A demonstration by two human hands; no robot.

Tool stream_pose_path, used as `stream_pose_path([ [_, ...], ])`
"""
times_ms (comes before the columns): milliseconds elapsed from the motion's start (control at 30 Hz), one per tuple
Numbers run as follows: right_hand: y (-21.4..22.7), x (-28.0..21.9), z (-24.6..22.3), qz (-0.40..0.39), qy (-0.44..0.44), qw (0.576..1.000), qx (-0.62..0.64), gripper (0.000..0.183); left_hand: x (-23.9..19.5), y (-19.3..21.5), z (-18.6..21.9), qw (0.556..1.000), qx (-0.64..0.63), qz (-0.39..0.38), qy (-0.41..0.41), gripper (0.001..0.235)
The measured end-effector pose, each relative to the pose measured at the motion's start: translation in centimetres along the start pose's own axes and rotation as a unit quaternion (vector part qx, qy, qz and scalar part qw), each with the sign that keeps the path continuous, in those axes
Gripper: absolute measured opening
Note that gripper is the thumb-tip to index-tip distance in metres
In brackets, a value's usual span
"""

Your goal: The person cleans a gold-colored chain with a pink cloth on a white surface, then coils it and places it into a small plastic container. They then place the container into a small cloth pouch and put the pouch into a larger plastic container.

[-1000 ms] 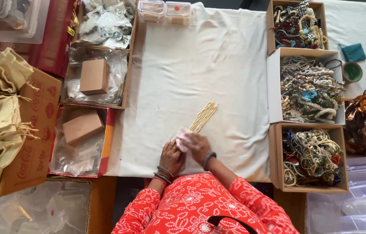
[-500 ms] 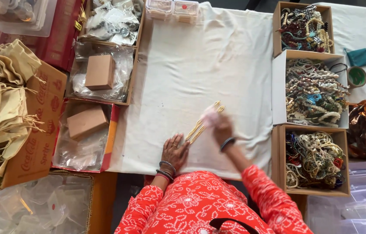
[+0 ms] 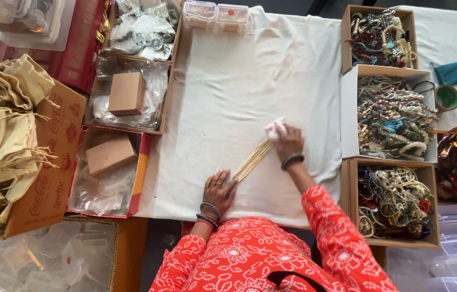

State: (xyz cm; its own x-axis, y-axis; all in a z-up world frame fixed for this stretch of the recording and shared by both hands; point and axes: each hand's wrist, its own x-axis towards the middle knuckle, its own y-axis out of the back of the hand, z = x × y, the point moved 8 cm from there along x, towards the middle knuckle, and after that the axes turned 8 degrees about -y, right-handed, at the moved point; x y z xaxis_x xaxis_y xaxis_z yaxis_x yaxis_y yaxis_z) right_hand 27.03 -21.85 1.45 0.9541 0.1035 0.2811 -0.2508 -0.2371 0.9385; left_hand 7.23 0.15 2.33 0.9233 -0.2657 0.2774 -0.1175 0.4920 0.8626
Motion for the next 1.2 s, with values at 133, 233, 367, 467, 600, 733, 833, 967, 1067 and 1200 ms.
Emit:
stream_pose_path([
  [133, -1.1, -8.9, -4.6, -0.001, 0.085, 0.989, 0.120, 0.041, 0.2, 0.3, 0.2, 1.000, 0.008, -0.001, 0.003, 0.037],
  [233, 4.6, -11.2, -11.3, -0.055, 0.258, 0.956, 0.125, 0.047, 0.2, -0.8, -0.8, 0.999, 0.007, -0.024, 0.023, 0.035],
  [367, 5.6, -7.4, -7.3, -0.023, 0.184, 0.977, 0.107, 0.059, -0.1, 0.1, 0.0, 1.000, 0.008, 0.011, 0.001, 0.035],
  [467, 5.7, -3.5, -3.4, 0.001, 0.139, 0.987, 0.083, 0.062, 0.3, 0.3, 0.0, 1.000, 0.010, 0.012, 0.009, 0.037],
  [600, 4.5, -2.4, -0.7, 0.040, 0.034, 0.999, 0.013, 0.058, 0.4, 0.3, 0.1, 1.000, 0.011, -0.002, 0.008, 0.036],
  [733, 3.0, -9.8, -5.3, -0.028, 0.114, 0.985, 0.127, 0.042, 0.2, 0.3, 0.0, 1.000, 0.012, 0.009, 0.009, 0.037],
  [833, 5.0, -13.5, -9.5, -0.087, 0.288, 0.939, 0.167, 0.050, 0.1, -0.5, -0.4, 0.999, 0.021, -0.024, 0.018, 0.036],
  [967, 5.3, -8.0, -5.7, -0.041, 0.175, 0.976, 0.126, 0.054, -0.1, 0.0, 0.0, 1.000, 0.015, -0.011, 0.012, 0.038],
  [1067, 5.9, -4.4, -3.9, -0.009, 0.083, 0.993, 0.081, 0.049, 0.4, 0.2, 0.2, 1.000, 0.024, 0.001, 0.002, 0.039],
  [1200, 1.8, -7.5, -6.9, -0.002, 0.175, 0.980, 0.095, 0.051, 0.2, 0.2, 0.1, 1.000, 0.012, 0.011, 0.005, 0.039],
])
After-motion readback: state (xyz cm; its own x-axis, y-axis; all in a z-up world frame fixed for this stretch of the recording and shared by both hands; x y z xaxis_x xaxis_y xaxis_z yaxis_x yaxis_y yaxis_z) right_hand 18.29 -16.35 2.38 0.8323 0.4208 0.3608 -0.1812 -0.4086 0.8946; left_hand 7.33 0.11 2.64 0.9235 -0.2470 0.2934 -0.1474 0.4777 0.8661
